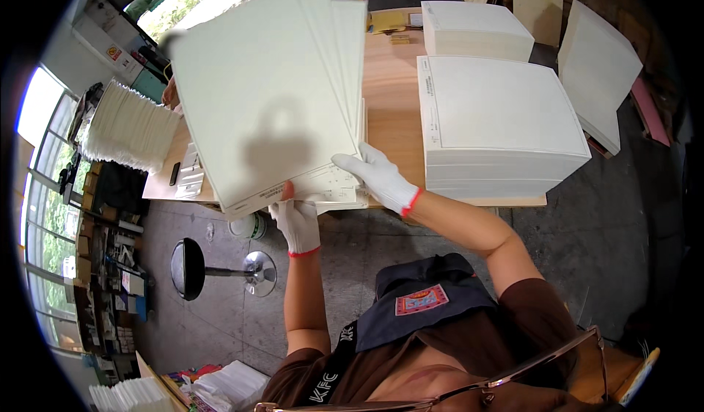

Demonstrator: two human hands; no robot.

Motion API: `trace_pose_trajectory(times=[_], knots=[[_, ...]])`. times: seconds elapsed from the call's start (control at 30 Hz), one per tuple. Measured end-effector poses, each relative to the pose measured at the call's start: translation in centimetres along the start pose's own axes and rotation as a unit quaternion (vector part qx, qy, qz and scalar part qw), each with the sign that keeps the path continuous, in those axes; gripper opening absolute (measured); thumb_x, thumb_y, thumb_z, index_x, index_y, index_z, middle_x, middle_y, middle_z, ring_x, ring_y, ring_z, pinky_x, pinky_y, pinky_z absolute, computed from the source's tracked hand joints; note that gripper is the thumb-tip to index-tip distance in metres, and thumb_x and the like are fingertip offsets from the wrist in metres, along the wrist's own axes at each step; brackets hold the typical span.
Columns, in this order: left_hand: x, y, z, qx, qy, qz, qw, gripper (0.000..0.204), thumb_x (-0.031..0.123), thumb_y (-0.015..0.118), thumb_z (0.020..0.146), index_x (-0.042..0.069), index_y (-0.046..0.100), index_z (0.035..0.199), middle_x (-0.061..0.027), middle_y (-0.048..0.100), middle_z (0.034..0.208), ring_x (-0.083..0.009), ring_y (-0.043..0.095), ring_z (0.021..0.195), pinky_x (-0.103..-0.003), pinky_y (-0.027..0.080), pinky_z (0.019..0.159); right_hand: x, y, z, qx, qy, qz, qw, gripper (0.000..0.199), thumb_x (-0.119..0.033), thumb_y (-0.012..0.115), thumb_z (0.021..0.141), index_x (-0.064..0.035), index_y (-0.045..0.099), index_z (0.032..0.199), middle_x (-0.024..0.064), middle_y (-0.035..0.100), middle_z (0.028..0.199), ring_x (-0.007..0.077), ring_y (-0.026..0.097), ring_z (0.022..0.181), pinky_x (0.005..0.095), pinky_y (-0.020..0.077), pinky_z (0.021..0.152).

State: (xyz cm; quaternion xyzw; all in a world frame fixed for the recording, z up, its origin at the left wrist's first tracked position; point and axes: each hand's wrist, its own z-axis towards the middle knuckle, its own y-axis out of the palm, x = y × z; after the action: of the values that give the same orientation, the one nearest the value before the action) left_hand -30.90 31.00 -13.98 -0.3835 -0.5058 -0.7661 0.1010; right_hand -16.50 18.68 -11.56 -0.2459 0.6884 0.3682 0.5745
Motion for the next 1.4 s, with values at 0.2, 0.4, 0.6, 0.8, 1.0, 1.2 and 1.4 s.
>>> trace_pose_trajectory(times=[0.2,0.4,0.6,0.8,1.0,1.2,1.4], knots=[[-6.0,-8.2,3.5,0.231,-0.168,-0.068,0.956,0.038,0.001,0.069,0.091,0.002,0.055,0.127,-0.0081,0.061,0.120,-0.0221,0.062,0.109,-0.036,0.055,0.095,6.8,0.8,5.3,0.028,0.152,0.047,0.987,0.058,-0.037,0.077,0.087,0.0068,0.057,0.119,0.0140,0.065,0.103,0.0189,0.067,0.087,0.0328,0.0572,0.071],[-8.0,-11.1,3.5,0.173,-0.165,-0.015,0.971,0.033,0.007,0.066,0.096,-0.001,0.056,0.127,-0.0102,0.060,0.125,-0.0227,0.060,0.113,-0.039,0.053,0.099,11.1,0.7,6.7,0.043,0.135,0.198,0.970,0.052,-0.035,0.076,0.089,0.0046,0.058,0.119,0.0152,0.067,0.111,0.0199,0.068,0.088,0.0304,0.0565,0.068],[-1.8,-8.7,0.5,0.259,-0.370,-0.562,0.693,0.030,0.023,0.043,0.104,0.011,0.056,0.129,-0.0138,0.057,0.139,-0.0252,0.053,0.128,-0.047,0.040,0.110,9.5,-4.0,-0.5,-0.106,0.181,0.151,0.966,0.038,-0.026,0.064,0.100,-0.0044,0.056,0.131,0.0069,0.067,0.106,0.0128,0.064,0.083,0.0282,0.0538,0.064],[-4.0,4.6,-9.1,-0.157,-0.071,0.103,0.980,0.054,0.008,0.051,0.099,0.005,0.036,0.152,-0.0205,0.040,0.155,-0.0383,0.040,0.144,-0.055,0.030,0.120,1.0,-15.6,-14.1,-0.214,0.206,-0.093,0.950,0.037,-0.027,0.059,0.103,-0.0029,0.057,0.131,0.0059,0.069,0.096,0.0107,0.064,0.075,0.0243,0.0559,0.065],[-7.0,20.3,-7.2,-0.578,0.219,0.345,0.706,0.034,0.002,0.067,0.085,0.002,0.068,0.119,-0.0180,0.062,0.136,-0.0377,0.055,0.131,-0.044,0.044,0.108,-9.0,-26.0,-21.6,0.225,-0.074,-0.175,0.956,0.028,-0.033,0.062,0.101,-0.0094,0.068,0.114,-0.0008,0.069,0.084,0.0057,0.059,0.063,0.0234,0.0492,0.056],[-17.3,35.0,-7.0,-0.633,0.258,0.442,0.581,0.028,0.009,0.066,0.090,0.012,0.071,0.118,-0.0103,0.066,0.125,-0.0280,0.062,0.116,-0.036,0.050,0.097,-11.3,-34.4,-23.8,0.550,-0.021,-0.388,0.739,0.055,-0.059,0.056,0.095,-0.0056,0.065,0.104,0.0124,0.069,0.093,0.0281,0.067,0.092,0.0372,0.0498,0.084],[-22.8,38.1,-6.1,-0.659,0.103,0.505,0.548,0.025,0.019,0.072,0.088,0.011,0.074,0.111,-0.0134,0.066,0.116,-0.0284,0.066,0.102,-0.037,0.053,0.088,-10.7,-36.1,-22.2,0.406,0.009,-0.619,0.672,0.068,-0.076,0.050,0.088,-0.0100,0.065,0.087,0.0134,0.069,0.085,0.0331,0.068,0.085,0.0416,0.0518,0.076]])
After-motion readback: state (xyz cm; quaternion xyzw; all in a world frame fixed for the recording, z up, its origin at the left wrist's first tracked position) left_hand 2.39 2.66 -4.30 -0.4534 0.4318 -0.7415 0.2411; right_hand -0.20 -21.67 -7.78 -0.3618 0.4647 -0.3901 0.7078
